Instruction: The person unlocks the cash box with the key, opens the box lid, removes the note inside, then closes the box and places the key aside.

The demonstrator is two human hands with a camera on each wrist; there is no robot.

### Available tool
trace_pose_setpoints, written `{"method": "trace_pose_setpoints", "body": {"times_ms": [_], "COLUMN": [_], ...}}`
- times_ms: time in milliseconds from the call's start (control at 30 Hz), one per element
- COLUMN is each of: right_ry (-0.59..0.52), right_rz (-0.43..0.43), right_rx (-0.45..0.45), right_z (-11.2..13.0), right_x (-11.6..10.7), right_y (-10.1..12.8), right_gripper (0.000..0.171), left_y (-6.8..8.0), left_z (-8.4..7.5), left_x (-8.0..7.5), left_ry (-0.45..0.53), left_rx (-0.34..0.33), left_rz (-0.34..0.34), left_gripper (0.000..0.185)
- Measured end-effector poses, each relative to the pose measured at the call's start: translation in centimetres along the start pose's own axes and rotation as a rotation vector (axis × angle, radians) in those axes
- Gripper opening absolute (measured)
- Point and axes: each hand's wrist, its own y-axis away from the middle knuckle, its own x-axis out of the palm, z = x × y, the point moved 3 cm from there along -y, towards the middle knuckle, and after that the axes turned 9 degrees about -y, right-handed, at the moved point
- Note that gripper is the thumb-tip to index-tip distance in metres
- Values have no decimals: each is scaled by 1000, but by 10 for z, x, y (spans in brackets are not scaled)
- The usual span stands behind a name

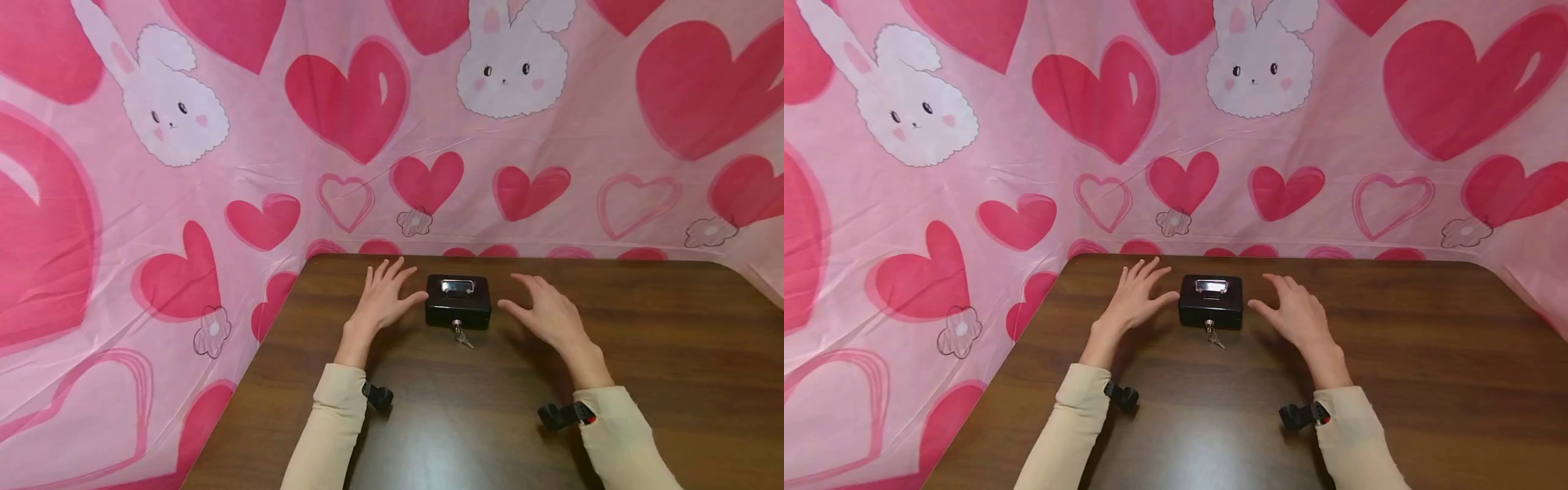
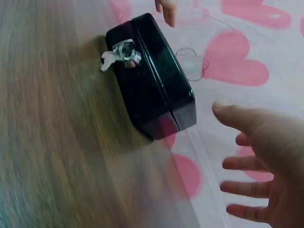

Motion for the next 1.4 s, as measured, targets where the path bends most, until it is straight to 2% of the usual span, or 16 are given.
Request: {"method": "trace_pose_setpoints", "body": {"times_ms": [267,533,700,933,1100,1400], "right_ry": [-127,-144,-164,-183,-191,-154], "right_rz": [-112,-151,-105,23,59,87], "right_rx": [-83,-150,-158,-130,-119,-151], "right_z": [15,32,43,53,56,59], "right_x": [6,7,14,28,36,49], "right_y": [0,0,0,0,1,1], "right_gripper": [38,22,17,16,15,11], "left_y": [-5,-3,-3,-3,-3,-5], "left_z": [-10,-22,-24,-23,-23,-26], "left_x": [-1,2,7,13,15,16], "left_ry": [50,82,74,63,59,4], "left_rx": [89,151,156,135,132,120], "left_rz": [-17,48,90,144,132,122], "left_gripper": [63,65,70,65,63,63]}}
